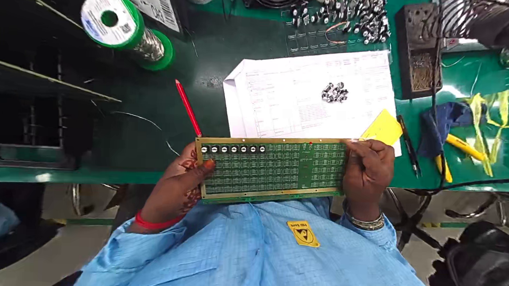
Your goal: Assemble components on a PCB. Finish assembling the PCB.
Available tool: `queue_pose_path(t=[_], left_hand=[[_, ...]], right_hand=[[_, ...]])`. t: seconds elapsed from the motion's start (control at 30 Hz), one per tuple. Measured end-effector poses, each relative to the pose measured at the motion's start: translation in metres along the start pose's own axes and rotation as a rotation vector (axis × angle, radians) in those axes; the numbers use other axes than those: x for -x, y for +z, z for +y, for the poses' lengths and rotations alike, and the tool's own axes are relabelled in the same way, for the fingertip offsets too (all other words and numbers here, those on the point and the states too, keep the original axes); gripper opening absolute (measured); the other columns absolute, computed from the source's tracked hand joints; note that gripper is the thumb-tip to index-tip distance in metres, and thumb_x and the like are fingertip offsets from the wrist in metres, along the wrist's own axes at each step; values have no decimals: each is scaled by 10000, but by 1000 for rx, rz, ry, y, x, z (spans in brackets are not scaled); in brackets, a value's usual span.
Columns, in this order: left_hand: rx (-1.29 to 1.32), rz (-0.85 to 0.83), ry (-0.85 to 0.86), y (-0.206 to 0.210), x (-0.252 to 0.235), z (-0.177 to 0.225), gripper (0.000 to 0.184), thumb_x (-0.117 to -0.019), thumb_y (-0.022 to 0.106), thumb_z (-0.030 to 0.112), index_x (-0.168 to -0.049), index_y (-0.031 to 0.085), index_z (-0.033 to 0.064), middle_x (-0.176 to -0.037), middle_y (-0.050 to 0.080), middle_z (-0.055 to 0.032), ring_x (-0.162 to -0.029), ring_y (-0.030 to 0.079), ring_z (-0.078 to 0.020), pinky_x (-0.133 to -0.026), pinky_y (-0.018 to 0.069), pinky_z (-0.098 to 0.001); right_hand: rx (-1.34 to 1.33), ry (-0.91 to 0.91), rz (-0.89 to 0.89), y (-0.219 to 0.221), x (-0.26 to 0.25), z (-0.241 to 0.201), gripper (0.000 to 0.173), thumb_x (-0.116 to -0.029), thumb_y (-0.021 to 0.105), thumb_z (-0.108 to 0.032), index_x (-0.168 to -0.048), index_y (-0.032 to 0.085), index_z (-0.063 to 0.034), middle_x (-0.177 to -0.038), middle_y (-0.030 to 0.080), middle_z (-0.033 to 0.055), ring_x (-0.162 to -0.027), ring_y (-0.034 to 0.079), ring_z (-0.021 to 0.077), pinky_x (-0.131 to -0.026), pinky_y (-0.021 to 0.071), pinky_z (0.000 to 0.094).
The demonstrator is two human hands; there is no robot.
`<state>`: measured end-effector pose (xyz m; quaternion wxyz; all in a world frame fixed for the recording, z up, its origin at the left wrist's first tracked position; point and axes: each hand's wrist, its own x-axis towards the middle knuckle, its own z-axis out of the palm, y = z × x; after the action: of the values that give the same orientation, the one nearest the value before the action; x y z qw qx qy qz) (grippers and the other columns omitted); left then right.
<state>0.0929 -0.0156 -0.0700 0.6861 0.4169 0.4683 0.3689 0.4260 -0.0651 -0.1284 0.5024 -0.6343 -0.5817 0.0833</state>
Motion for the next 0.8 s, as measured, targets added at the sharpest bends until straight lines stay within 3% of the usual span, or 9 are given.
queue_pose_path(t=[0.47, 0.8], left_hand=[[7, -7, -21, -1, -2, 1, 354, -992, 455, 11, -1318, 495, 145, -1109, 723, 85, -989, 709, -44, -879, 601, -234], [-24, 18, -14, 0, -2, 1, 366, -982, 462, 12, -1326, 481, 135, -1109, 717, 96, -988, 705, -36, -878, 600, -230]], right_hand=[[20, -4, -10, 0, -1, 0, 200, -1017, 572, -68, -1032, 771, -49, -1020, 576, 99, -985, 575, 85, -873, 483, 180], [55, -2, -21, -1, -1, -1, 202, -1011, 573, -69, -1030, 774, -57, -1016, 600, 120, -986, 587, 115, -874, 489, 212]])
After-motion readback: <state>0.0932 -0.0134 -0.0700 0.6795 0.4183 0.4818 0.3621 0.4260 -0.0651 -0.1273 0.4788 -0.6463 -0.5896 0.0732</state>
